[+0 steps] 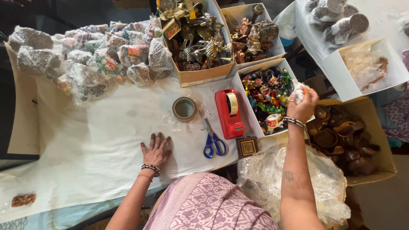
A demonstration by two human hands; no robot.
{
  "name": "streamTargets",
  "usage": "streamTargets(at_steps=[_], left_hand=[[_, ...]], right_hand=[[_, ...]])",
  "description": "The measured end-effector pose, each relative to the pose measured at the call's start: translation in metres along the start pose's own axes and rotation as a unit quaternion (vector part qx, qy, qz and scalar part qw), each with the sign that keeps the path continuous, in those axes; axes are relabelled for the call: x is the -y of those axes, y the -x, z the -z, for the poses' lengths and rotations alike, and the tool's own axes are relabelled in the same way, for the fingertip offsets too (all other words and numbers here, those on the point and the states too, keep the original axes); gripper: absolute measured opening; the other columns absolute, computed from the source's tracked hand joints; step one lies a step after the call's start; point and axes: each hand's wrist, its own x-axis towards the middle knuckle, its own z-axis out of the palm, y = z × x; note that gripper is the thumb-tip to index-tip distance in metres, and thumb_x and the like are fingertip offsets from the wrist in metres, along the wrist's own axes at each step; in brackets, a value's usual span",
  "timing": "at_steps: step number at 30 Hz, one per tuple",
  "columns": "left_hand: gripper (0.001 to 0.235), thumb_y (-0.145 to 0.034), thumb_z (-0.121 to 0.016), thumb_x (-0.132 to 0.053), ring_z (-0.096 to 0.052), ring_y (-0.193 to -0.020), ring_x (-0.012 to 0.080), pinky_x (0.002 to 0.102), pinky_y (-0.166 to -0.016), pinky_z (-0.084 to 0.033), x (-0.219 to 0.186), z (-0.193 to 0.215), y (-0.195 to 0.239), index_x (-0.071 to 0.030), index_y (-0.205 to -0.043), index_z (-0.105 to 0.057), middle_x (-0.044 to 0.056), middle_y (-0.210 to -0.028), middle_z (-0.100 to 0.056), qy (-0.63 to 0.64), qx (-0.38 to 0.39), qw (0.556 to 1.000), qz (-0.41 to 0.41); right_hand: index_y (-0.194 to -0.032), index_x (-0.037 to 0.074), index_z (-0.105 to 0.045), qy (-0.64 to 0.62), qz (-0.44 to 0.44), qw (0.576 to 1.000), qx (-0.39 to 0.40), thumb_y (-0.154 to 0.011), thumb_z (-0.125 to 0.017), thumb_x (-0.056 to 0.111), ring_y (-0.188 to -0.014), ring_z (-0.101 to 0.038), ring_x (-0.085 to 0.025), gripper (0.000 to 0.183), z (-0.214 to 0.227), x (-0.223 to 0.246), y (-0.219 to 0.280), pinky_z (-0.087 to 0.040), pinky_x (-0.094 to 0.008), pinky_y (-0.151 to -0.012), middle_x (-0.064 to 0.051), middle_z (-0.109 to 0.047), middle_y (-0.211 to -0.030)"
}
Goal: Wrapping small decorative figurines in bubble wrap and cleaning them for shipping.
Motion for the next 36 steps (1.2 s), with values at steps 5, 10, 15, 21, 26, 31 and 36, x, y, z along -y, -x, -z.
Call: streamTargets(at_steps=[5,10,15,21,26,31,36], left_hand=[[0.069,-0.094,-0.058,-0.047,-0.003,-0.158,0.0257,0.073,-0.117,-0.003,-0.001,0.002,0.001,-0.038,-0.156,-0.028,0.000,-0.171,-0.009,0.012,0.006,1.000,0.002],[0.067,-0.096,-0.056,-0.046,-0.003,-0.158,0.0263,0.073,-0.117,-0.003,-0.004,0.007,0.002,-0.038,-0.157,-0.028,0.001,-0.171,-0.010,0.016,0.016,1.000,0.009],[0.066,-0.096,-0.057,-0.045,-0.002,-0.158,0.0273,0.073,-0.117,-0.001,-0.004,0.009,0.003,-0.037,-0.156,-0.030,0.001,-0.170,-0.009,0.039,0.011,0.999,0.001],[0.071,-0.091,-0.063,-0.045,-0.004,-0.157,0.0288,0.074,-0.115,-0.003,-0.005,0.026,0.007,-0.035,-0.155,-0.032,0.005,-0.170,-0.013,0.040,0.031,0.999,-0.010],[0.058,-0.097,-0.062,-0.048,-0.046,-0.142,0.0272,0.056,-0.112,-0.040,0.007,0.016,-0.007,-0.031,-0.149,-0.045,0.006,-0.153,-0.048,0.299,0.046,0.951,-0.062],[0.058,-0.103,-0.060,-0.040,-0.061,-0.126,0.0233,0.038,-0.101,-0.054,0.009,0.028,-0.012,-0.020,-0.154,-0.041,0.009,-0.141,-0.060,0.659,0.047,0.735,-0.152],[0.054,-0.097,-0.054,-0.050,-0.068,-0.105,0.0176,0.041,-0.087,-0.059,0.038,0.078,0.005,-0.021,-0.142,-0.048,0.003,-0.124,-0.065,0.873,0.083,0.480,0.003]], right_hand=[[-0.128,0.015,-0.070,0.110,0.049,0.986,0.112,-0.084,-0.084,0.016,-0.116,-0.061,-0.038,0.047,-0.029,-0.030,0.003,-0.053,-0.047,-0.094,-0.020,-0.053,-0.140],[-0.125,0.022,-0.074,0.098,0.028,0.985,0.140,-0.086,-0.078,0.007,-0.116,-0.064,-0.030,0.042,-0.031,-0.046,0.000,-0.053,-0.042,-0.100,-0.012,-0.062,-0.139],[-0.114,0.013,-0.078,0.011,0.064,0.998,0.012,-0.080,-0.082,-0.003,-0.108,-0.068,-0.030,0.037,-0.017,-0.039,0.011,-0.055,-0.039,-0.095,-0.012,-0.071,-0.121],[-0.111,0.010,-0.077,-0.253,-0.027,0.966,-0.046,-0.083,-0.075,-0.011,-0.103,-0.074,-0.020,0.035,-0.025,0.003,0.060,-0.064,-0.034,-0.088,-0.009,-0.076,-0.117],[-0.113,0.008,-0.074,-0.459,-0.070,0.878,0.116,-0.079,-0.063,-0.017,-0.099,-0.071,-0.014,0.043,-0.055,0.073,0.164,-0.062,-0.029,-0.088,-0.006,-0.074,-0.111],[-0.118,0.005,-0.073,-0.538,-0.072,0.763,0.352,-0.074,-0.051,-0.019,-0.091,-0.068,-0.011,0.055,-0.085,0.161,0.279,-0.056,-0.025,-0.084,-0.003,-0.073,-0.105],[-0.118,0.005,-0.071,-0.512,-0.103,0.717,0.462,-0.082,-0.052,-0.015,-0.082,-0.067,-0.009,0.046,-0.087,0.225,0.319,-0.059,-0.027,-0.071,-0.002,-0.072,-0.094]])
